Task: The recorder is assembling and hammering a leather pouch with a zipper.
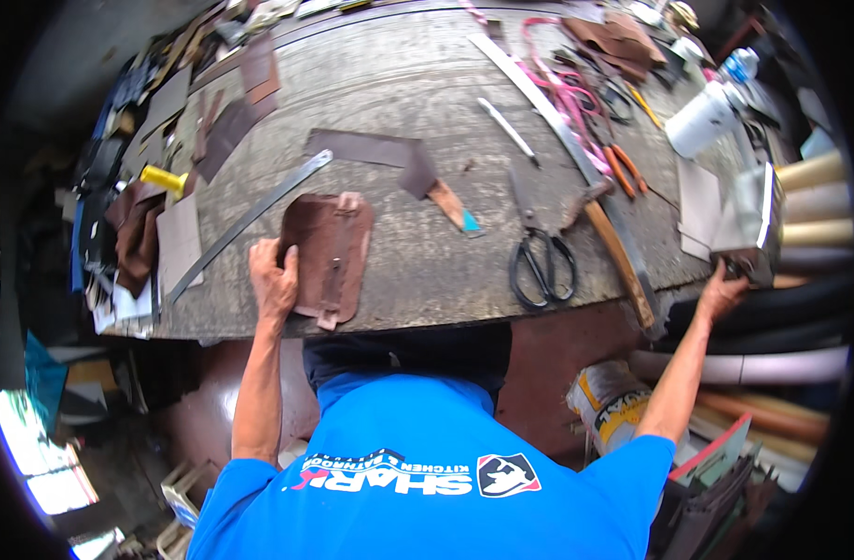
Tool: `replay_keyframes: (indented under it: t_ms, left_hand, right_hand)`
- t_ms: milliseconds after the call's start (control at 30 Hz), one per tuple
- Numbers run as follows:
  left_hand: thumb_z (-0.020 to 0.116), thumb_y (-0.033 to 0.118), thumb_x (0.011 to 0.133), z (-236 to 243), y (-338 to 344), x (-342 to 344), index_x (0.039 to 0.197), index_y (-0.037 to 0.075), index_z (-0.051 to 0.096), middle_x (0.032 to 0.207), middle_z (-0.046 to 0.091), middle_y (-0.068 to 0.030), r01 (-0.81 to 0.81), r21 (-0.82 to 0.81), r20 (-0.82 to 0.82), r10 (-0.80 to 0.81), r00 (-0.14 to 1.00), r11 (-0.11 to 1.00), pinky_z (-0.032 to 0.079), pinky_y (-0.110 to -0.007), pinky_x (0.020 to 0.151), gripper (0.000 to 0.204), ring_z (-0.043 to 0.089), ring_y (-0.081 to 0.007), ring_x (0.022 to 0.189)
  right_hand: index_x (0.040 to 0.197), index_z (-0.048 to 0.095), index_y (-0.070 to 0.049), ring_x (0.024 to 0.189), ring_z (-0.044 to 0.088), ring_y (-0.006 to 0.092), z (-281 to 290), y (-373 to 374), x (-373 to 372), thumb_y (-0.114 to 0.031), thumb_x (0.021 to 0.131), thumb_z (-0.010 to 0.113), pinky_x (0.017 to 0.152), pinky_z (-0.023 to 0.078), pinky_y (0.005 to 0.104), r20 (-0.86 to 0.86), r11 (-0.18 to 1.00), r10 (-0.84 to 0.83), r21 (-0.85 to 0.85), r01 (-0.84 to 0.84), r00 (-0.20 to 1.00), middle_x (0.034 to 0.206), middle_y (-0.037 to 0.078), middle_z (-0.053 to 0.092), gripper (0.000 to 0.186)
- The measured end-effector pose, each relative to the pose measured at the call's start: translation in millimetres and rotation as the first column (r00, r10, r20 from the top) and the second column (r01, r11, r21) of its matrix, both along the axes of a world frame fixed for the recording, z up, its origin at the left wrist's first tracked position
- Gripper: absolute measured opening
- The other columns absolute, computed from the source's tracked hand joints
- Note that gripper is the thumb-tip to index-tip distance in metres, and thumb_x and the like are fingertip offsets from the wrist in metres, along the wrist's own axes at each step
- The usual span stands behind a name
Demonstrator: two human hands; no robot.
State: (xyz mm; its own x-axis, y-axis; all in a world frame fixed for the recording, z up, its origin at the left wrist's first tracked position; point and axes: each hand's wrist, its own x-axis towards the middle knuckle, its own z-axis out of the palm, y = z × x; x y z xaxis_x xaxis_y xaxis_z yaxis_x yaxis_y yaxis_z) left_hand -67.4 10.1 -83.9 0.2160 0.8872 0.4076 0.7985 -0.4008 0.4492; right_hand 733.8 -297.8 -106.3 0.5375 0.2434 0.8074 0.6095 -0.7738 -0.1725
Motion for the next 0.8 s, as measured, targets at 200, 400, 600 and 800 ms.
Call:
replay_keyframes:
  t_ms: [200,400,600,800]
  left_hand:
    - [0.071,0.012,0.085,5,-8,-11,0.1,0.005,0.065,0.093,0.061,-0.0101,-0.071,0.012,-0.02,0.071,0.997,0.997,0.043,-0.044,0.087,0.017,0.056,-0.0314,0.093]
    - [0.07,0.012,0.085,1,-3,2,0.097,0.004,0.066,0.091,0.06,-0.0118,-0.008,0.014,0.038,0.007,0.999,1.0,0.043,-0.044,0.085,0.014,0.055,-0.0324,0.09]
    - [0.065,0.009,0.092,1,-3,-21,0.097,-0.001,0.065,0.092,0.061,-0.0157,0.017,0.03,-0.001,-0.017,1.0,0.999,0.043,-0.045,0.084,0.011,0.055,-0.0348,0.093]
    - [0.061,0.008,0.096,-4,0,-20,0.1,-0.004,0.058,0.091,0.054,-0.0137,0.046,-0.029,-0.033,-0.047,0.998,0.999,0.041,-0.042,0.084,0.012,0.051,-0.0323,0.091]
  right_hand:
    - [0.115,0.058,0.003,0.105,0.061,0.0449,-20,42,-8,-0.048,0.082,0.08,0.09,0.05,0.052,-0.1,0.999,0.007,-0.038,-0.011,0.995,0.11,0.026,0.064,0.065]
    - [0.121,0.059,0.002,0.108,0.061,0.0476,28,5,-15,-0.046,0.083,0.073,0.094,0.05,0.0529,-0.24,0.953,-0.151,-0.294,0.076,0.959,0.112,0.032,0.064,0.063]
    - [0.099,0.071,0.001,0.065,0.063,0.018,108,57,-66,-0.039,0.081,0.077,0.059,0.049,0.0344,-0.875,0.703,-0.102,-0.4,-0.589,0.473,0.076,0.009,0.067,0.044]
    - [0.119,0.064,0.0,0.086,0.067,0.0181,201,59,-131,-0.029,0.084,0.082,0.077,0.055,0.0332,-0.478,0.927,0.329,-0.003,-0.375,0.815,0.096,0.013,0.071,0.048]
